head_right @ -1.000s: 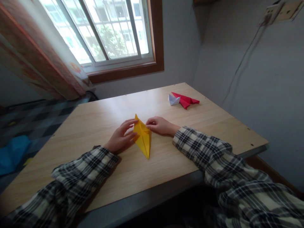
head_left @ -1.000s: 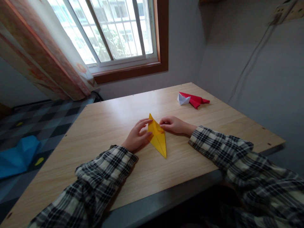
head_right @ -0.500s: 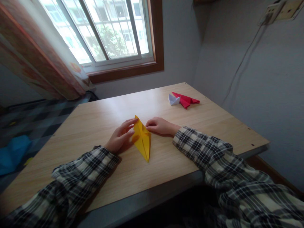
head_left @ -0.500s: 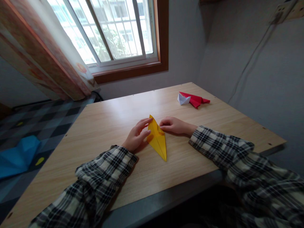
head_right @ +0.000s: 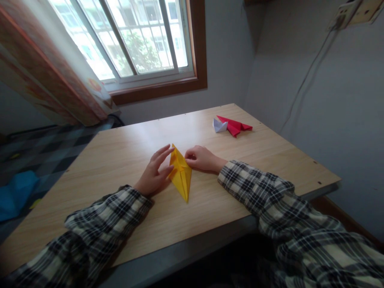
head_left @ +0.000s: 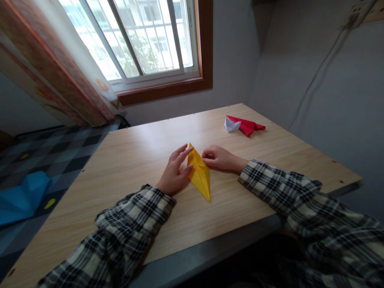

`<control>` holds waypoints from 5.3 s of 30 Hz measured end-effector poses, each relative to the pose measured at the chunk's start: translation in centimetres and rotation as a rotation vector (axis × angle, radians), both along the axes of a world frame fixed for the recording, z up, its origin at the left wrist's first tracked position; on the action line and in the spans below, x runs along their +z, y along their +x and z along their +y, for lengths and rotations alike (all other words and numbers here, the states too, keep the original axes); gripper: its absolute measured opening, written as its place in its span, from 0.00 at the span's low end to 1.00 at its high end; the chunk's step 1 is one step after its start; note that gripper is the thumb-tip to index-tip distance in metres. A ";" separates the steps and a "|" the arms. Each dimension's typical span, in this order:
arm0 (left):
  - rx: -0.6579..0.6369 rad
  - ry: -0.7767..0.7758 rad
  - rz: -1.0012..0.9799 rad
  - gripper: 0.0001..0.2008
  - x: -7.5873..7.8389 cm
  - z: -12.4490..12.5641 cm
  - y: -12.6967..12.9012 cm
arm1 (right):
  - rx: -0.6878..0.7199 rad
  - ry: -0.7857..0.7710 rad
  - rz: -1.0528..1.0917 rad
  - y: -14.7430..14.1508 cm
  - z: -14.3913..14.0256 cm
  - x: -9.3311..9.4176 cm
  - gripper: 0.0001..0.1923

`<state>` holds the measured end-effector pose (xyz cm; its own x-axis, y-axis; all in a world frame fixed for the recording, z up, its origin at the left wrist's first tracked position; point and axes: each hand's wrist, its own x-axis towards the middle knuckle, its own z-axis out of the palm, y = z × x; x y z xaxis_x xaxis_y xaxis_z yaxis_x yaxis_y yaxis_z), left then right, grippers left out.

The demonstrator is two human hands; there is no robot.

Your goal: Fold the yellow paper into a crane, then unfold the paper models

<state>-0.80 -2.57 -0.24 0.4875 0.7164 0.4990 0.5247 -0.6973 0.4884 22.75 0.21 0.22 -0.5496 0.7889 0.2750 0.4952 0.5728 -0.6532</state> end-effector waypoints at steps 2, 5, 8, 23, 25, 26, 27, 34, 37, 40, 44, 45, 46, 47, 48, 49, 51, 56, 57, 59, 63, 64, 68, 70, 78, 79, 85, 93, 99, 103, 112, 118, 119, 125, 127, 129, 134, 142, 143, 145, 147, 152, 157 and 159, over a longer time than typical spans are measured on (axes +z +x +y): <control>0.021 0.124 0.118 0.23 0.2 -0.3 0.3 | -0.036 0.066 -0.026 0.0 0.2 -0.1 0.08; -0.044 0.218 0.255 0.21 0.4 -0.7 0.7 | -0.076 0.126 -0.058 0.1 0.5 -0.3 0.07; -0.118 0.239 0.352 0.19 0.3 -0.7 0.8 | -0.096 0.133 -0.074 0.3 0.6 -0.5 0.07; -0.164 0.197 0.447 0.16 0.1 -0.5 0.7 | -0.149 0.146 -0.105 0.4 0.8 -0.5 0.04; -0.165 0.189 0.449 0.16 0.0 -0.5 0.7 | -0.153 0.140 -0.101 0.4 0.8 -0.4 0.03; -0.167 0.187 0.450 0.16 -0.1 -0.4 0.8 | -0.154 0.139 -0.096 0.4 0.7 -0.4 0.03; -0.172 0.186 0.449 0.16 -0.1 -0.4 0.8 | -0.156 0.143 -0.090 0.4 0.7 -0.4 0.03; -0.231 0.196 0.442 0.16 -0.1 -0.3 0.8 | -0.096 0.277 -0.047 0.5 0.9 -1.1 0.10; -0.250 0.196 0.422 0.16 -0.1 -0.3 0.8 | -0.052 0.315 -0.008 0.5 0.9 -1.1 0.13; -0.267 0.198 0.409 0.17 -0.1 -0.3 0.8 | -0.015 0.351 -0.004 0.4 0.9 -1.2 0.15; -0.278 0.205 0.419 0.17 0.0 -0.3 0.8 | 0.027 0.374 -0.029 0.4 1.1 -1.4 0.18; -0.277 0.206 0.421 0.17 0.0 -0.3 0.8 | 0.028 0.372 -0.036 0.4 1.2 -1.5 0.18; -0.275 0.206 0.421 0.17 0.1 -0.4 0.8 | 0.027 0.367 -0.043 0.5 1.2 -1.5 0.18; -0.274 0.205 0.419 0.17 0.1 -0.4 0.9 | 0.024 0.364 -0.052 0.5 1.2 -1.5 0.19; -0.274 0.201 0.415 0.17 0.2 -0.4 0.9 | 0.020 0.360 -0.062 0.5 1.3 -1.5 0.19; -0.276 0.194 0.411 0.17 0.2 -0.4 0.9 | 0.015 0.357 -0.071 0.5 1.3 -1.5 0.19; -0.280 0.176 0.403 0.17 0.3 -0.4 0.9 | 0.005 0.353 -0.084 0.5 1.3 -1.4 0.19; -0.293 0.170 0.404 0.17 0.2 -0.3 0.8 | 0.000 0.343 -0.105 0.5 1.3 -1.5 0.19; -0.299 0.169 0.403 0.17 0.2 -0.2 0.7 | 0.001 0.344 -0.110 0.6 1.3 -1.5 0.20; -0.318 0.158 0.400 0.16 0.1 -0.2 0.7 | -0.001 0.345 -0.124 0.6 1.4 -1.6 0.20; -0.357 0.145 0.402 0.17 0.1 -0.2 0.7 | -0.030 0.338 -0.147 0.6 1.4 -1.6 0.18; -0.364 0.148 0.400 0.17 0.1 -0.2 0.7 | -0.040 0.331 -0.146 0.7 1.4 -1.5 0.17; -0.392 0.158 0.386 0.16 0.1 -0.3 0.8 | -0.094 0.285 -0.143 0.7 1.2 -1.3 0.14; -0.410 0.152 0.381 0.16 0.2 -0.5 0.9 | -0.135 0.259 -0.145 0.7 1.1 -1.2 0.11; -0.444 0.098 0.354 0.16 0.4 -0.9 1.0 | -0.185 0.265 -0.117 0.6 0.8 -0.9 0.12; -0.443 0.095 0.356 0.16 0.4 -0.9 1.0 | -0.167 0.281 -0.100 0.5 0.8 -0.9 0.13; -0.416 0.094 0.368 0.16 0.4 -1.0 1.1 | 0.008 0.303 -0.120 0.5 0.8 -0.9 0.07; -0.355 0.144 0.441 0.17 0.6 -1.2 1.3 | -0.092 0.242 -0.213 0.6 0.8 -0.8 0.08; -0.181 0.171 0.513 0.17 0.5 -1.4 1.4 | -0.186 0.232 -0.236 0.8 1.0 -1.2 0.09; -0.112 0.180 0.565 0.16 0.6 -1.7 1.5 | -0.193 0.240 -0.246 0.9 1.0 -1.5 0.12; -0.002 0.164 0.575 0.18 0.8 -2.1 1.5 | -0.131 0.232 -0.280 0.8 0.8 -1.7 0.27; 0.129 0.153 0.617 0.25 0.5 -2.0 1.3 | -0.128 0.247 -0.279 0.8 0.7 -1.6 0.28; 0.146 0.158 0.624 0.26 0.4 -1.9 1.2 | -0.127 0.246 -0.279 0.8 0.7 -1.6 0.29; 0.229 0.220 0.589 0.23 -0.1 -1.8 1.1 | -0.095 0.241 -0.257 0.7 0.5 -1.7 0.31; 0.240 0.216 0.581 0.21 -0.2 -1.7 1.0 | -0.073 0.239 -0.252 0.8 0.6 -1.8 0.32; 0.243 0.210 0.567 0.20 -0.3 -1.6 1.0 | -0.049 0.233 -0.249 0.8 0.6 -1.9 0.33; 0.262 0.225 0.542 0.18 -0.3 -1.5 1.0 | 0.029 0.215 -0.232 0.9 0.7 -1.7 0.36; 0.263 0.149 0.594 0.21 0.2 -1.7 1.2 | 0.141 0.176 -0.238 1.1 0.7 -1.4 0.45; 0.262 0.152 0.596 0.21 0.2 -1.7 1.2 | 0.146 0.178 -0.239 1.1 0.7 -1.5 0.46; 0.265 0.172 0.601 0.21 0.2 -1.7 1.2 | 0.153 0.182 -0.238 1.2 0.6 -1.6 0.48; 0.269 0.177 0.609 0.22 0.2 -1.6 1.2 | 0.156 0.187 -0.236 1.2 0.5 -1.6 0.49; 0.269 0.086 0.658 0.31 0.2 -1.5 1.2 | 0.152 0.193 -0.218 0.9 0.4 -1.4 0.48; 0.261 -0.005 0.696 0.35 0.0 -1.2 1.2 | 0.079 0.215 -0.139 0.6 0.5 -1.0 0.30; 0.250 -0.020 0.685 0.35 -0.2 -1.1 1.1 | 0.064 0.241 -0.140 0.6 0.5 -1.0 0.27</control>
